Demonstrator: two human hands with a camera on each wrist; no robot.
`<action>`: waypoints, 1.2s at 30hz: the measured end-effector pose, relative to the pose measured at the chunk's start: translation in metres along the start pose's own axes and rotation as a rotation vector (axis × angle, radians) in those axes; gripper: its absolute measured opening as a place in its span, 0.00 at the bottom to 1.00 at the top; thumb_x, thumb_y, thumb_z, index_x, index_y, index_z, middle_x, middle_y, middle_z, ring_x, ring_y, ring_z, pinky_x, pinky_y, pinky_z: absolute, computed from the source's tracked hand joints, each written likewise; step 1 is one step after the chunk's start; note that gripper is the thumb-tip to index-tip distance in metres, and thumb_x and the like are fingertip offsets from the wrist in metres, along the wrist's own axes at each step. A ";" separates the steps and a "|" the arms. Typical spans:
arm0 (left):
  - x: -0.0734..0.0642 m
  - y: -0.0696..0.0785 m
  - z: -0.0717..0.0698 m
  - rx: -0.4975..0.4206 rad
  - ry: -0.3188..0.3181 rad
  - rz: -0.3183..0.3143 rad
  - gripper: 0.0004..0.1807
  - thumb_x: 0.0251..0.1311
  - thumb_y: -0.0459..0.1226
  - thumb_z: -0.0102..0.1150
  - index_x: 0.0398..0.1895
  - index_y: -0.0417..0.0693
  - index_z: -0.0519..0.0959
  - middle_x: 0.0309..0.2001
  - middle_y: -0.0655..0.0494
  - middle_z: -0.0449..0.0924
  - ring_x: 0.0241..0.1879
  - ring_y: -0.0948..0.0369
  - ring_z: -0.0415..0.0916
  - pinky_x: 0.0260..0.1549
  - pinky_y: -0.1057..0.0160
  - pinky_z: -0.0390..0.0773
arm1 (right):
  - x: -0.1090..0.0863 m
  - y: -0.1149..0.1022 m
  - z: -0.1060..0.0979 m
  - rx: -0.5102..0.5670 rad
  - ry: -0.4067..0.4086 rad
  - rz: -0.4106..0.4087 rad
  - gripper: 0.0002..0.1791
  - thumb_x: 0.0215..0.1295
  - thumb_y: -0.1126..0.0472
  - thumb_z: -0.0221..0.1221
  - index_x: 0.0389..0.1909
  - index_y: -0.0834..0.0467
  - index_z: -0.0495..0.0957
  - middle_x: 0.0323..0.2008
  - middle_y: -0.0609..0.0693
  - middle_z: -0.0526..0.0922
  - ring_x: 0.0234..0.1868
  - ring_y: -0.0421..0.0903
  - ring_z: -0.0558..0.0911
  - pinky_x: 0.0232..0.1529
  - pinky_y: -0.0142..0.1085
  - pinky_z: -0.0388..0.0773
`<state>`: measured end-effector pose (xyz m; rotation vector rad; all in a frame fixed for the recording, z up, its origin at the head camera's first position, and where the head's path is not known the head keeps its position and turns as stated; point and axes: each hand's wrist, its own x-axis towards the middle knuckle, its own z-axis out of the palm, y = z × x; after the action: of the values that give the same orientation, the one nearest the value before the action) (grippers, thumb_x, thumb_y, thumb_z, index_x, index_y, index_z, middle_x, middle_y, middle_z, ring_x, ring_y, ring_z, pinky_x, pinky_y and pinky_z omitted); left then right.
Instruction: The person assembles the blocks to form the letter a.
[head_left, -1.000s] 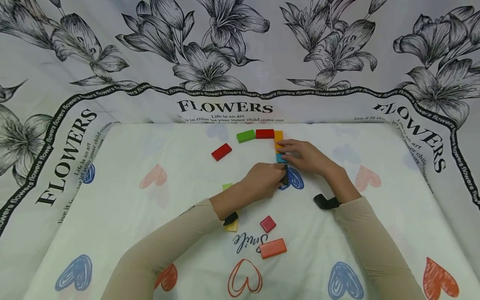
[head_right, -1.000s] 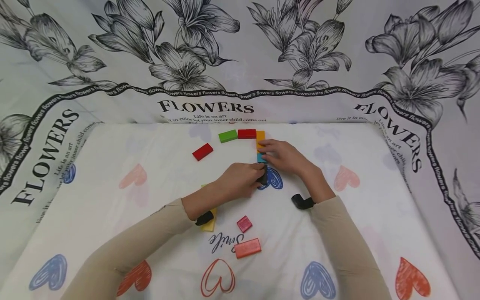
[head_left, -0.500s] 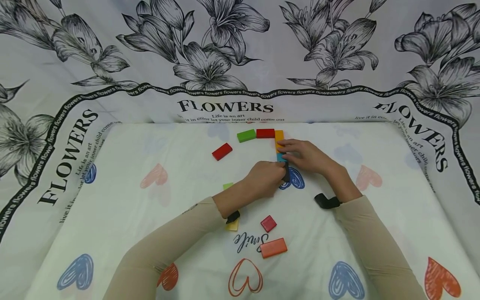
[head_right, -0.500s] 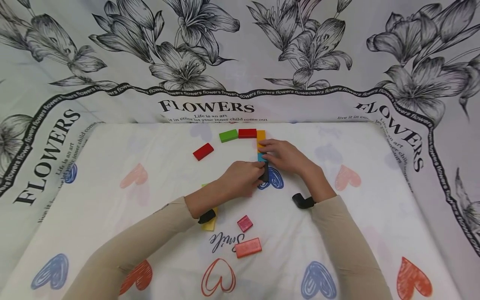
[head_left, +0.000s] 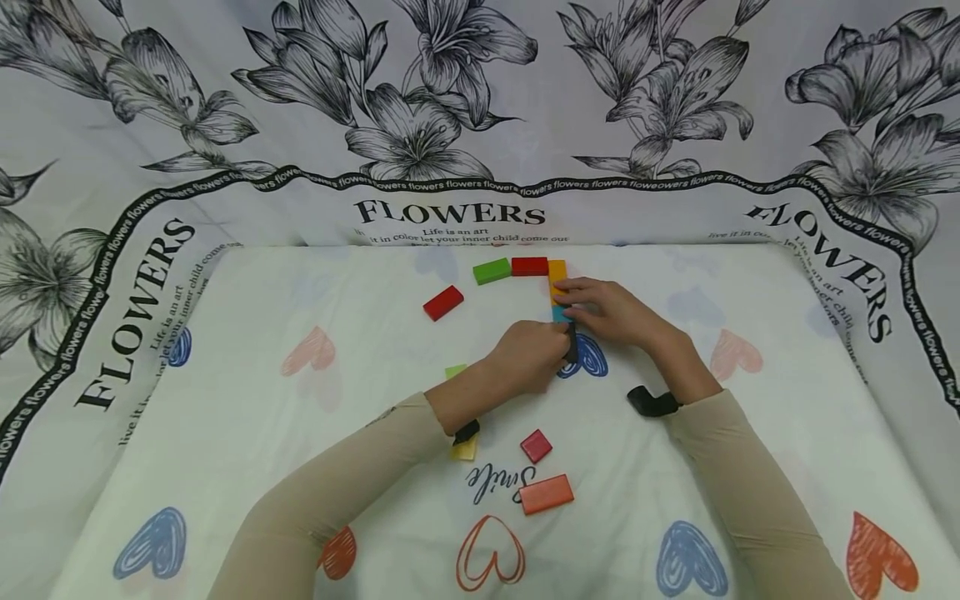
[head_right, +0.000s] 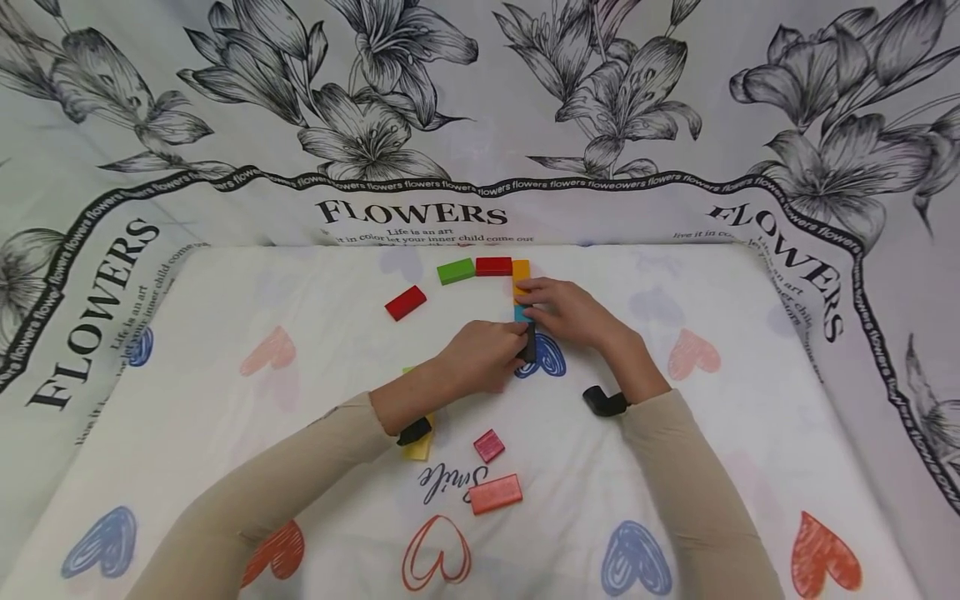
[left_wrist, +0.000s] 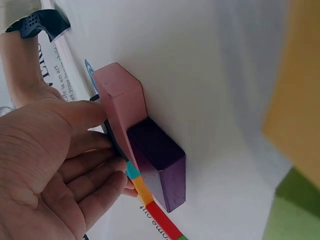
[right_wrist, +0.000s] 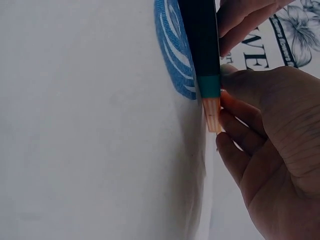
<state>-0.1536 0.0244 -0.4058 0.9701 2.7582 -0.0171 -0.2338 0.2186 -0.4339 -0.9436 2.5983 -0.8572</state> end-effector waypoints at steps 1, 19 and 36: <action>0.000 0.000 0.000 -0.002 -0.002 0.000 0.21 0.73 0.46 0.65 0.63 0.47 0.83 0.48 0.57 0.88 0.40 0.62 0.83 0.45 0.69 0.86 | 0.000 0.000 0.000 0.000 -0.001 0.001 0.22 0.77 0.63 0.61 0.69 0.60 0.79 0.76 0.58 0.73 0.81 0.62 0.67 0.81 0.60 0.62; -0.012 -0.010 -0.011 -0.110 0.061 -0.024 0.24 0.75 0.52 0.60 0.64 0.47 0.81 0.58 0.54 0.85 0.55 0.58 0.83 0.55 0.61 0.87 | 0.001 -0.002 0.004 0.062 0.036 -0.015 0.20 0.76 0.66 0.61 0.67 0.62 0.80 0.75 0.59 0.75 0.80 0.62 0.68 0.81 0.59 0.64; -0.054 -0.038 -0.020 -0.364 0.030 -0.096 0.35 0.70 0.50 0.67 0.78 0.50 0.71 0.73 0.50 0.77 0.70 0.54 0.76 0.70 0.52 0.79 | 0.001 -0.020 0.005 -0.100 0.028 0.065 0.21 0.77 0.65 0.59 0.68 0.63 0.78 0.76 0.57 0.74 0.80 0.60 0.68 0.80 0.58 0.66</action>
<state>-0.1403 -0.0372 -0.3776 0.7444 2.6962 0.4699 -0.2226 0.2031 -0.4260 -0.8737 2.7017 -0.7348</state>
